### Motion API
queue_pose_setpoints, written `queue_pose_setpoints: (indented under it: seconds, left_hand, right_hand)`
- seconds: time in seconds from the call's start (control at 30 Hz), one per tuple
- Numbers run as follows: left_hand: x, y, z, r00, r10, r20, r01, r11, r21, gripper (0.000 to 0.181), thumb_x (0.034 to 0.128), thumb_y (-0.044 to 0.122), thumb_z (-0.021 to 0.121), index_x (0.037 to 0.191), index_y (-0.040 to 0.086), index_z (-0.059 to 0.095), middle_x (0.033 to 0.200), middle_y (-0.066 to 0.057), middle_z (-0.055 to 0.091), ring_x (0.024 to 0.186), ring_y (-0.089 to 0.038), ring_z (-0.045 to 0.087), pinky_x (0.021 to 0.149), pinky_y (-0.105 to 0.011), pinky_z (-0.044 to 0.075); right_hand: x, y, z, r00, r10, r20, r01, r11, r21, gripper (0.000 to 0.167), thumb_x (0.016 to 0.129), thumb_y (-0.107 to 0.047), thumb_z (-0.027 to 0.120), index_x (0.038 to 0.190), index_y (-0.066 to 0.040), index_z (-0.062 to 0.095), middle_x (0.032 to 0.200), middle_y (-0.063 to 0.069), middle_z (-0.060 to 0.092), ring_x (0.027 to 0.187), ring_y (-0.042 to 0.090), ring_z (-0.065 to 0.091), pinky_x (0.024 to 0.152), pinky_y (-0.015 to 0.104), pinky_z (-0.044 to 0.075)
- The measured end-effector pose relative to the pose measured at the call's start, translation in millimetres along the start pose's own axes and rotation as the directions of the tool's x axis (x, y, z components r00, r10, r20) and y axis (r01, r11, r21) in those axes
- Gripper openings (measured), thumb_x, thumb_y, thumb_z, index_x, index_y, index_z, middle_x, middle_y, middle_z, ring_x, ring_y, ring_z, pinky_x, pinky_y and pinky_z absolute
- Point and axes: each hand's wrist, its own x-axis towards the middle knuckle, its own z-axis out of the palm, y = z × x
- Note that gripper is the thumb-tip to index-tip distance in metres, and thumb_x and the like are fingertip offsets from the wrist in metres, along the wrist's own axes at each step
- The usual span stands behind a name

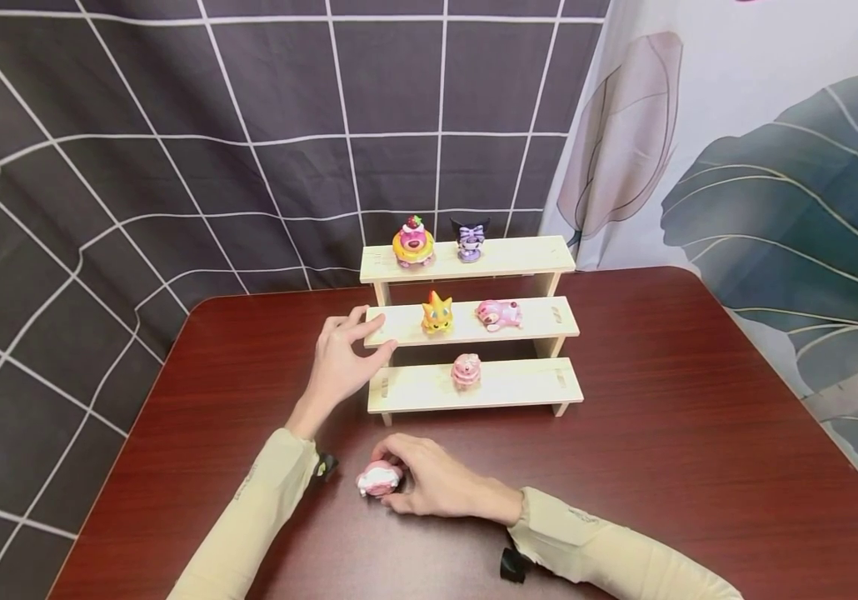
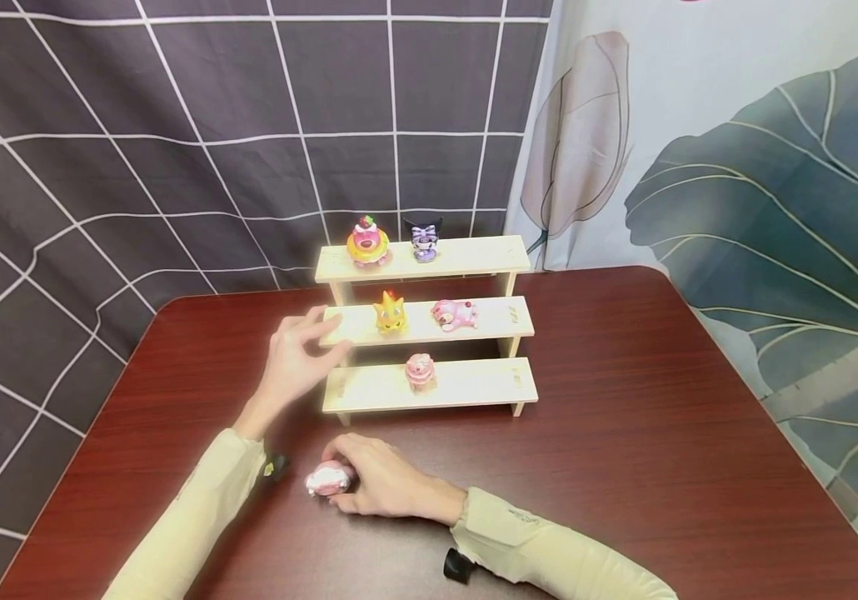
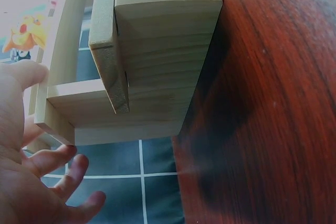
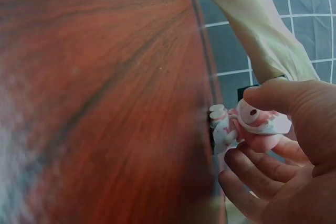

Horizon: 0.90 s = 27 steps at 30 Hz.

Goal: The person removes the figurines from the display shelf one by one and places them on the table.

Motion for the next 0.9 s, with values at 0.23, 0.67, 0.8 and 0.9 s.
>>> queue_pose_setpoints:
  seconds: [0.23, 0.67, 0.8, 0.9]
  left_hand:
    - [-0.1, -1.5, 0.8, 1.000, 0.010, -0.011, -0.010, 1.000, 0.010, 0.045, 0.0799, 0.028, 0.083, 0.119, 0.007, 0.075, 0.133, -0.021, 0.061, 0.103, -0.037, 0.053, 0.085, -0.050, 0.041]
    - [-0.2, -3.1, 1.0, 1.000, 0.001, -0.008, -0.001, 1.000, 0.002, 0.046, 0.0799, 0.028, 0.084, 0.120, 0.008, 0.074, 0.134, -0.021, 0.060, 0.104, -0.037, 0.053, 0.085, -0.050, 0.042]
    - [0.0, -3.2, 1.7, 1.000, 0.007, -0.011, -0.007, 1.000, 0.000, 0.045, 0.0799, 0.028, 0.084, 0.119, 0.007, 0.075, 0.133, -0.022, 0.060, 0.104, -0.037, 0.053, 0.085, -0.051, 0.042]
    - [0.2, -3.3, 2.2, 1.000, 0.012, -0.015, -0.012, 1.000, 0.002, 0.045, 0.0796, 0.027, 0.084, 0.119, 0.007, 0.075, 0.133, -0.022, 0.060, 0.104, -0.037, 0.053, 0.085, -0.050, 0.041]
  right_hand:
    - [-7.0, -8.5, -19.3, 0.997, 0.072, 0.041, -0.067, 0.991, -0.114, 0.050, 0.075, -0.017, 0.086, 0.116, -0.006, 0.060, 0.112, 0.002, 0.062, 0.104, 0.010, 0.059, 0.092, 0.024, 0.046]
    - [-12.5, -17.3, -72.0, 1.000, 0.010, -0.026, -0.012, 0.996, -0.093, 0.040, 0.080, -0.010, 0.082, 0.114, -0.003, 0.062, 0.107, 0.004, 0.067, 0.094, 0.012, 0.064, 0.083, 0.029, 0.052]
    - [-12.8, -18.8, -85.4, 0.998, -0.029, -0.061, 0.026, 0.998, -0.053, 0.037, 0.080, -0.005, 0.081, 0.112, -0.004, 0.063, 0.103, 0.003, 0.067, 0.091, 0.010, 0.065, 0.081, 0.028, 0.053]
    - [-11.4, -19.2, -98.0, 0.992, -0.052, -0.112, 0.050, 0.999, -0.021, 0.033, 0.080, -0.001, 0.080, 0.109, -0.004, 0.064, 0.098, 0.001, 0.068, 0.087, 0.012, 0.066, 0.078, 0.028, 0.054]
